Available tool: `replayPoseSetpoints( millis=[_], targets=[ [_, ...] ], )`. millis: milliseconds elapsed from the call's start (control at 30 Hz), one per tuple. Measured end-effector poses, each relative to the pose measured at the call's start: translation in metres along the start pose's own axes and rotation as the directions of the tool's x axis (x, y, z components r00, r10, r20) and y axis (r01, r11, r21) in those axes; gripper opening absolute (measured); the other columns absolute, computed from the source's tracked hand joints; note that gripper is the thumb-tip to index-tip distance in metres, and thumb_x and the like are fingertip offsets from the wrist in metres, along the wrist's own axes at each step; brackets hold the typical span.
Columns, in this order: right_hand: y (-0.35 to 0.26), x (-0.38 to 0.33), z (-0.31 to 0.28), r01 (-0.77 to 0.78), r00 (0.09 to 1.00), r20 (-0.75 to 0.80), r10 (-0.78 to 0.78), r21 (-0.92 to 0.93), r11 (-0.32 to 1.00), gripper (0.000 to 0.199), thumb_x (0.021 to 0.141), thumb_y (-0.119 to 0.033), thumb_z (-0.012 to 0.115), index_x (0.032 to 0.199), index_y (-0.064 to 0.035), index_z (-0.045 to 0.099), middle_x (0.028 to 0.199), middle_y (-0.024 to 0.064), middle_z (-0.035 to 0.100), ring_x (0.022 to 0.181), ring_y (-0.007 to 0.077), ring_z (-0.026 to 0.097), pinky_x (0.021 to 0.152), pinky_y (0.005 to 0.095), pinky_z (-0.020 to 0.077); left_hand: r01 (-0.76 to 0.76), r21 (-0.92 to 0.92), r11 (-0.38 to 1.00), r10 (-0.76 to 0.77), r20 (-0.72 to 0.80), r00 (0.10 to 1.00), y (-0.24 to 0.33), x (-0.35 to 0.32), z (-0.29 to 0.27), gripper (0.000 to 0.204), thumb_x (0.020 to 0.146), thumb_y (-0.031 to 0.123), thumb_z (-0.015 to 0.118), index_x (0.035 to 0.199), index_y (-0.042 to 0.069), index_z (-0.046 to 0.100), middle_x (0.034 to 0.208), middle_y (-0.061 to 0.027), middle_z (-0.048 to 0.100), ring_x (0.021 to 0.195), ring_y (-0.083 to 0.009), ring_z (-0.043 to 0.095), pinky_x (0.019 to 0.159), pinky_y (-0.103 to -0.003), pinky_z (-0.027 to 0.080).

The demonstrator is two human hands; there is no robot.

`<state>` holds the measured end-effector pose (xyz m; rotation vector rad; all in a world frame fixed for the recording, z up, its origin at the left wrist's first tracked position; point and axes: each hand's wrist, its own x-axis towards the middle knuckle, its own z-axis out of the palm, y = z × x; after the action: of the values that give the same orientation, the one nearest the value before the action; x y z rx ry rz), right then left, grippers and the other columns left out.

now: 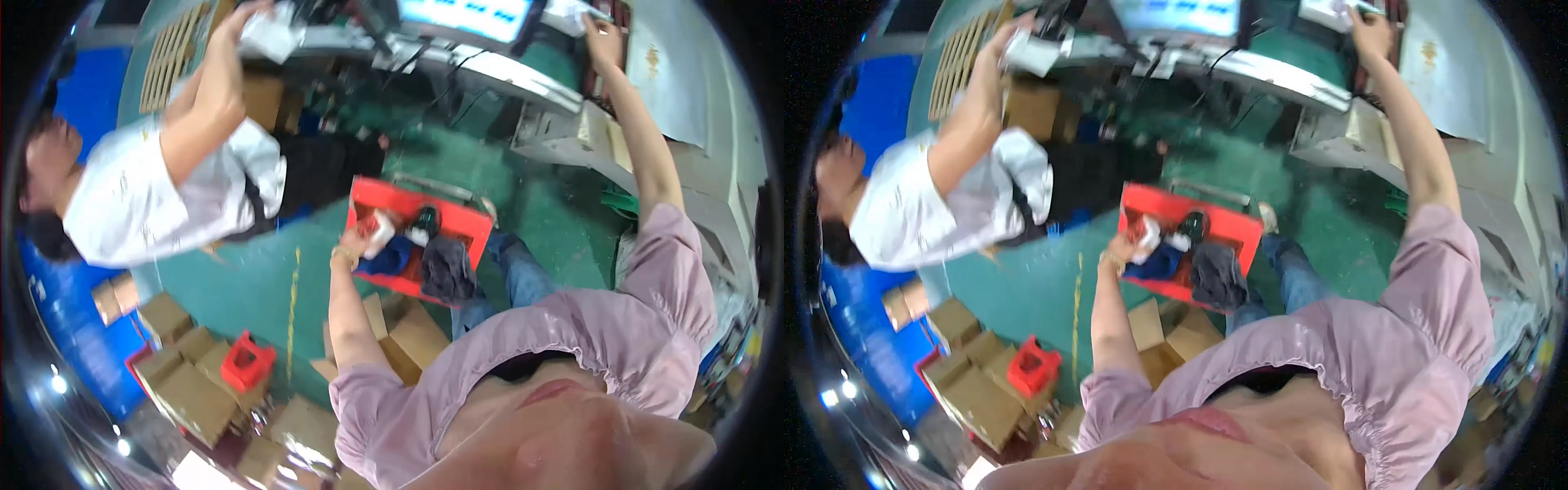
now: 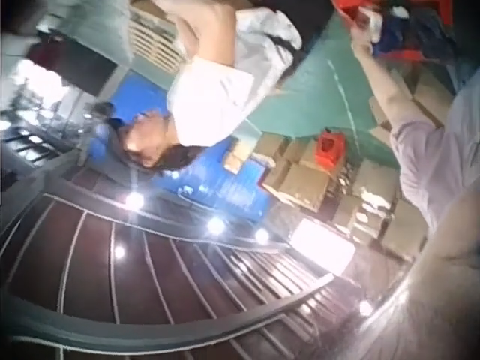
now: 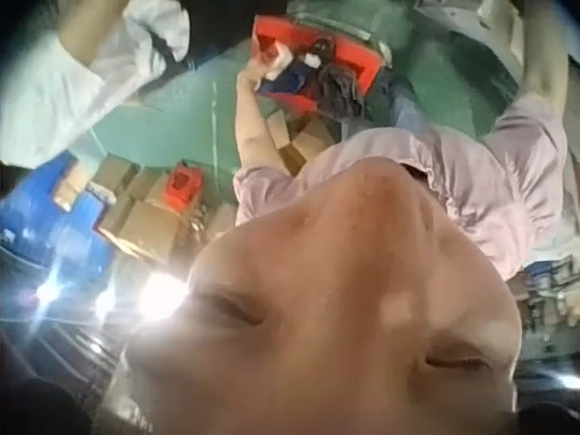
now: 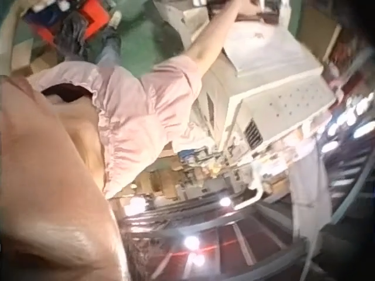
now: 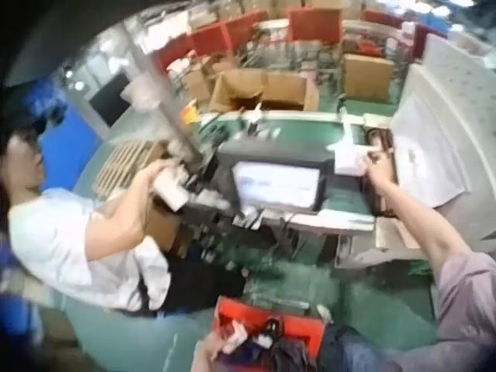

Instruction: Packing individual product boxes into larger cardboard shipping containers at a factory.

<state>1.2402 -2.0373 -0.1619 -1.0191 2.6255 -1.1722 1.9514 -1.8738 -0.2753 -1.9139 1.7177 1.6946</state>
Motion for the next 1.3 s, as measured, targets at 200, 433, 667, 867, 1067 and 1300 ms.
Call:
replayPoseSetpoints(
  millis=[200,433,667,867,1067,1300],
  targets=[
    [-0.031,-0.234,-0.087,0.275,0.809,0.394,-0.437,0.405,0.872,0.026,0.085,-0.013,0.062,0.108,-0.0036,0.056,0.099,0.0045,0.059,0.088,0.0108,0.056,0.079,0.0257,0.0444,-0.147,0.328,0.933,0.346,-0.712,0.611,0.094,-0.048,0.000,0.074,0.054,0.029,0.081,0.114,0.004,0.046,0.107,-0.0174,0.049,0.106,-0.0361,0.045,0.092,-0.040,0.040],
    [0.010,-0.437,-0.048,-0.188,0.582,0.786,-0.210,0.381,0.905,0.038,0.078,-0.007,0.066,0.112,-0.0040,0.050,0.097,0.0061,0.059,0.083,0.0140,0.058,0.076,0.0266,0.0464,-0.379,0.018,0.925,0.232,-0.817,0.528,0.105,-0.103,0.026,0.070,0.059,0.018,0.079,0.117,0.003,0.042,0.107,-0.0162,0.051,0.104,-0.0321,0.050,0.085,-0.038,0.047],
    [-0.039,-0.459,0.009,0.386,0.568,0.578,-0.586,0.442,0.810,0.071,0.069,-0.017,0.076,0.129,-0.0049,0.039,0.123,0.0139,0.046,0.108,0.0235,0.050,0.090,0.0330,0.0415,-0.564,-0.432,0.704,0.044,-0.766,0.641,0.069,-0.138,0.047,0.077,0.056,0.015,0.081,0.121,0.003,0.040,0.113,-0.0145,0.047,0.105,-0.0283,0.050,0.084,-0.036,0.047],
    [-0.050,-0.458,0.045,0.484,0.444,0.546,-0.710,0.521,0.703,0.075,0.068,-0.021,0.077,0.130,-0.0056,0.039,0.128,0.0143,0.044,0.113,0.0260,0.049,0.094,0.0333,0.0386,-0.519,0.107,0.848,0.316,-0.889,0.333,0.078,-0.167,0.048,0.085,0.050,0.016,0.083,0.123,0.004,0.040,0.115,-0.0142,0.044,0.106,-0.0287,0.047,0.086,-0.037,0.044],
    [-0.048,-0.470,0.060,0.337,0.516,0.608,-0.604,0.505,0.795,0.072,0.068,-0.024,0.078,0.127,-0.0038,0.043,0.123,0.0135,0.049,0.110,0.0254,0.051,0.094,0.0322,0.0390,-0.464,0.281,0.840,0.407,-0.892,0.198,0.079,-0.184,0.039,0.087,0.047,0.013,0.083,0.123,0.007,0.040,0.116,-0.0150,0.043,0.107,-0.0307,0.045,0.086,-0.037,0.043],
    [-0.056,-0.472,0.043,0.363,0.548,0.566,-0.615,0.501,0.785,0.075,0.067,-0.025,0.079,0.127,0.0000,0.041,0.122,0.0158,0.046,0.112,0.0265,0.048,0.095,0.0344,0.0378,-0.724,-0.298,0.623,0.075,-0.898,0.434,0.079,-0.182,0.046,0.074,0.063,0.029,0.080,0.123,0.006,0.042,0.112,-0.0117,0.047,0.097,-0.0298,0.052,0.075,-0.034,0.049]
  ],
)
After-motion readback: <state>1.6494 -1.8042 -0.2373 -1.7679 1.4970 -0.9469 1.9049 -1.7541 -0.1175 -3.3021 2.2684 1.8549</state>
